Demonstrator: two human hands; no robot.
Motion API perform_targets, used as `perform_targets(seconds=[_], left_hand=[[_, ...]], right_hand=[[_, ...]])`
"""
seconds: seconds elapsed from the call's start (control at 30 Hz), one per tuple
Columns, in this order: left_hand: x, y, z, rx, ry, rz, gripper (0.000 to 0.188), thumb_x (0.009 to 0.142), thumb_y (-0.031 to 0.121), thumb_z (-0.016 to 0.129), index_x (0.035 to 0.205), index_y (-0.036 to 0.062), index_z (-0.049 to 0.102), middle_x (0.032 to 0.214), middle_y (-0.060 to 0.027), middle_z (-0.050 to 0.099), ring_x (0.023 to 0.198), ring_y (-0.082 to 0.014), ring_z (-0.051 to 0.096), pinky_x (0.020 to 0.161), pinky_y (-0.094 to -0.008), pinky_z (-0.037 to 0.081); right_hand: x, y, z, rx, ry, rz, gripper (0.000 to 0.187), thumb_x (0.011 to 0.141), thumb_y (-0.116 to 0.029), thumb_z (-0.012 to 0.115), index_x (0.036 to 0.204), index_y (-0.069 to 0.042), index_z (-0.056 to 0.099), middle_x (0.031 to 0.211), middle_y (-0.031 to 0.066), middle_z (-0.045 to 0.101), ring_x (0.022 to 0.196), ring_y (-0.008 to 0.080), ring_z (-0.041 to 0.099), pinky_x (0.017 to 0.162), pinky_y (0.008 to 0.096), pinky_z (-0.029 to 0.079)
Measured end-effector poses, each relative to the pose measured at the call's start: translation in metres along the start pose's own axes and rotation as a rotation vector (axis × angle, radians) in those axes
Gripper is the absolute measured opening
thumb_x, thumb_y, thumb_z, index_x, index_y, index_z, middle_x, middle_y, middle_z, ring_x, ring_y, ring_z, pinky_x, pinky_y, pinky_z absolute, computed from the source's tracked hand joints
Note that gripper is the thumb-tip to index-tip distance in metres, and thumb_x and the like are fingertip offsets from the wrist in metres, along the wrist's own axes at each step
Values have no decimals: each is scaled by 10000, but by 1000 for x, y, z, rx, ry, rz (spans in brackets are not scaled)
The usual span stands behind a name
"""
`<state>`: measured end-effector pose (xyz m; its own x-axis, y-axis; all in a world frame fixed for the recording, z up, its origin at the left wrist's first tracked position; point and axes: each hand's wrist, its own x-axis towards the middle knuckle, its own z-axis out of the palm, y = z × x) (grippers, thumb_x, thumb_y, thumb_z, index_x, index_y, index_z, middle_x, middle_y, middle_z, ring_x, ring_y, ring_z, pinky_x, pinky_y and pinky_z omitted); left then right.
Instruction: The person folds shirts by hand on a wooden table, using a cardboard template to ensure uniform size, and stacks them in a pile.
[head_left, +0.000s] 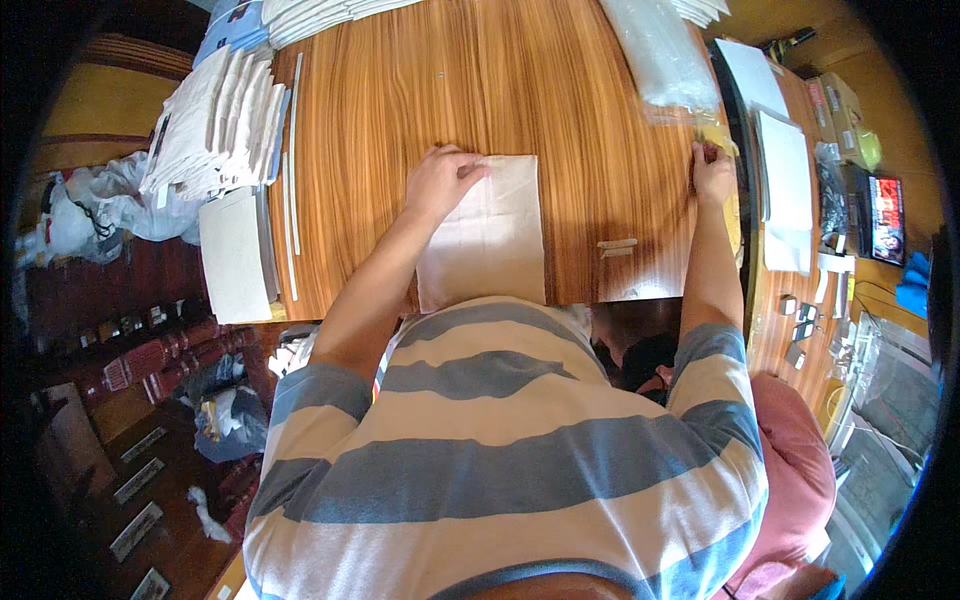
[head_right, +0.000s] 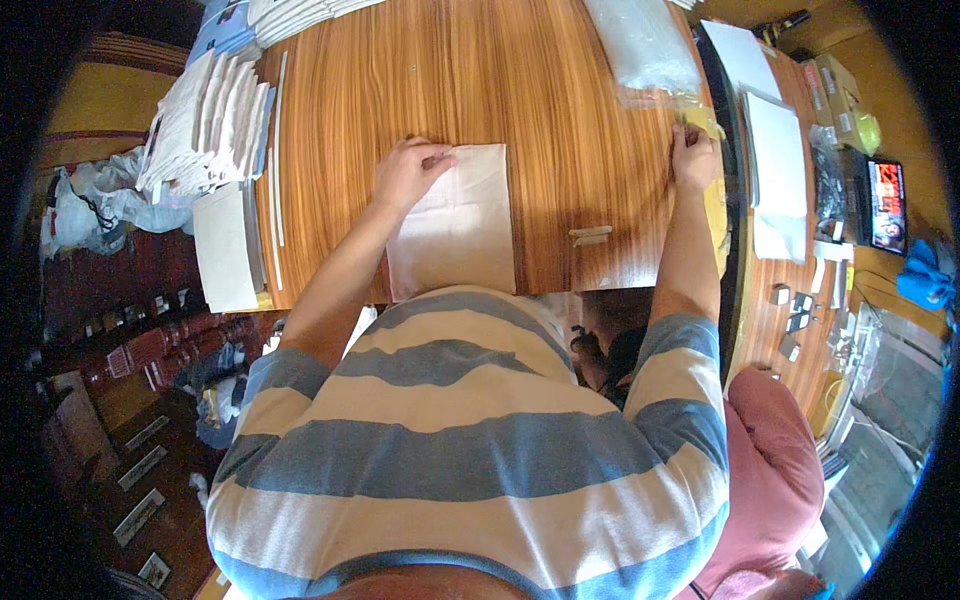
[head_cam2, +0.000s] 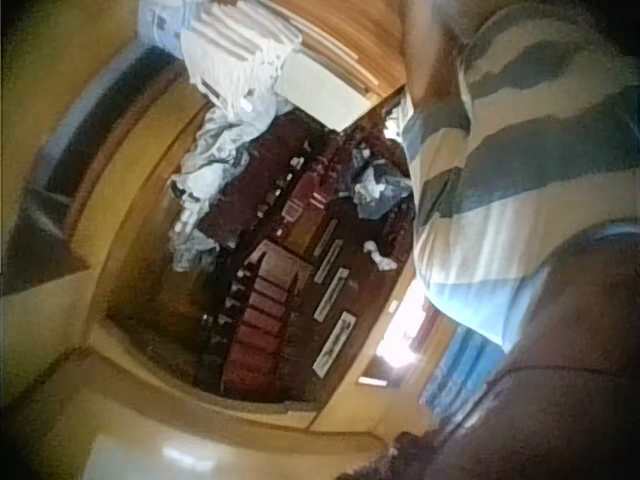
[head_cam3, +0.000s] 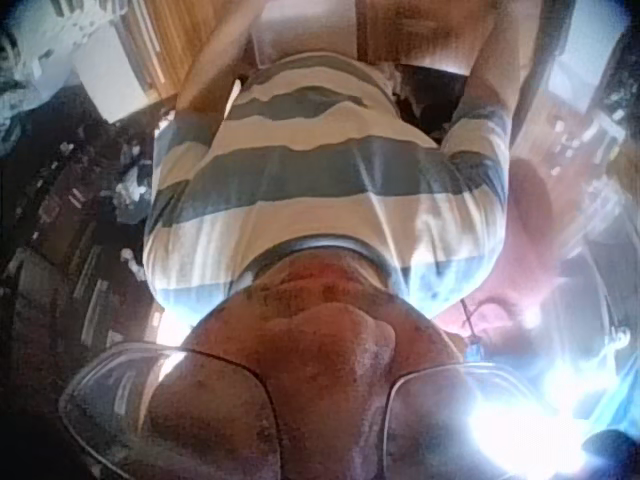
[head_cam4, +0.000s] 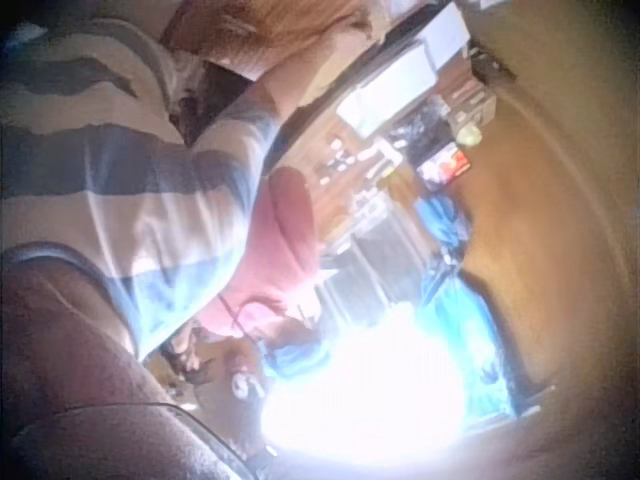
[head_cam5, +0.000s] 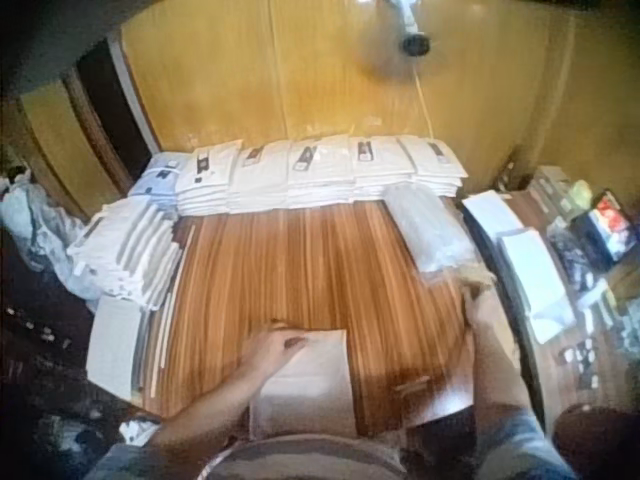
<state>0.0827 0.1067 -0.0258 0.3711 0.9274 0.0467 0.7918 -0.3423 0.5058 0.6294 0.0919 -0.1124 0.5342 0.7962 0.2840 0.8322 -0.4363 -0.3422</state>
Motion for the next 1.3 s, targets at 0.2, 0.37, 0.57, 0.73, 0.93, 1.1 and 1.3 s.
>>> perform_targets(seconds=[0.2, 0.37, 0.57, 0.73, 0.93, 1.1, 1.3], left_hand=[[0, -1, 0, 65, -18, -47, 254, 963, 369, 724, 1018, 138, 813, 965, -75, 733, 906, -318, 710, 771, -458, 572], [-6, -11, 4, 94, 10, -88, 239, 974, 345, 711, 1028, 122, 781, 983, -85, 730, 918, -315, 710, 783, -457, 572], [-7, -7, -4, -207, 93, -289, 258, 970, 329, 734, 1027, 80, 766, 992, -112, 741, 900, -288, 727, 810, -430, 575], [-14, -2, -11, -429, 210, -286, 253, 990, 310, 725, 1042, 66, 766, 1003, -143, 745, 910, -271, 733, 835, -403, 575], [-103, -93, -106, 240, 17, -439, 397, 1064, 342, 587, 1185, -3, 744, 1015, -224, 763, 988, -365, 745, 883, -443, 580], [-141, -55, -79, 247, 72, -13, 384, 995, 183, 672, 1326, -10, 661, 1387, -272, 609, 1320, -449, 557, 1127, -517, 433], [-123, 7, 12, 211, -116, 433, 585, 1010, 362, 604, 1495, 44, 524, 1599, -279, 409, 1527, -483, 319, 1239, -622, 237]], right_hand=[[-46, -39, 8, -19, 281, -195, 340, 953, -320, 760, 1069, -10, 682, 1029, 237, 703, 958, 427, 682, 832, 518, 544], [-126, -175, -12, 603, -155, -239, 310, 1063, -217, 629, 1246, 31, 595, 1133, 262, 692, 1046, 398, 694, 914, 466, 560], [-176, -285, -26, 462, -588, -493, 443, 1018, -387, 663, 1288, -41, 603, 1184, 195, 713, 1065, 395, 716, 870, 474, 586], [-185, -307, -20, 415, -609, -545, 428, 1003, -390, 668, 1277, -65, 614, 1200, 166, 691, 1041, 396, 713, 859, 498, 585], [-154, -226, -34, 379, -421, -195, 361, 967, -336, 713, 1213, -83, 636, 1196, 182, 625, 1135, 386, 653, 937, 509, 547], [-128, -147, -45, 124, -172, -272, 365, 921, -333, 743, 1146, -54, 670, 1209, 156, 609, 1243, 377, 551, 1026, 465, 483], [-194, -255, -39, 346, -208, -672, 506, 975, -317, 644, 1384, -23, 593, 1507, 208, 521, 1449, 404, 423, 1228, 556, 313]])
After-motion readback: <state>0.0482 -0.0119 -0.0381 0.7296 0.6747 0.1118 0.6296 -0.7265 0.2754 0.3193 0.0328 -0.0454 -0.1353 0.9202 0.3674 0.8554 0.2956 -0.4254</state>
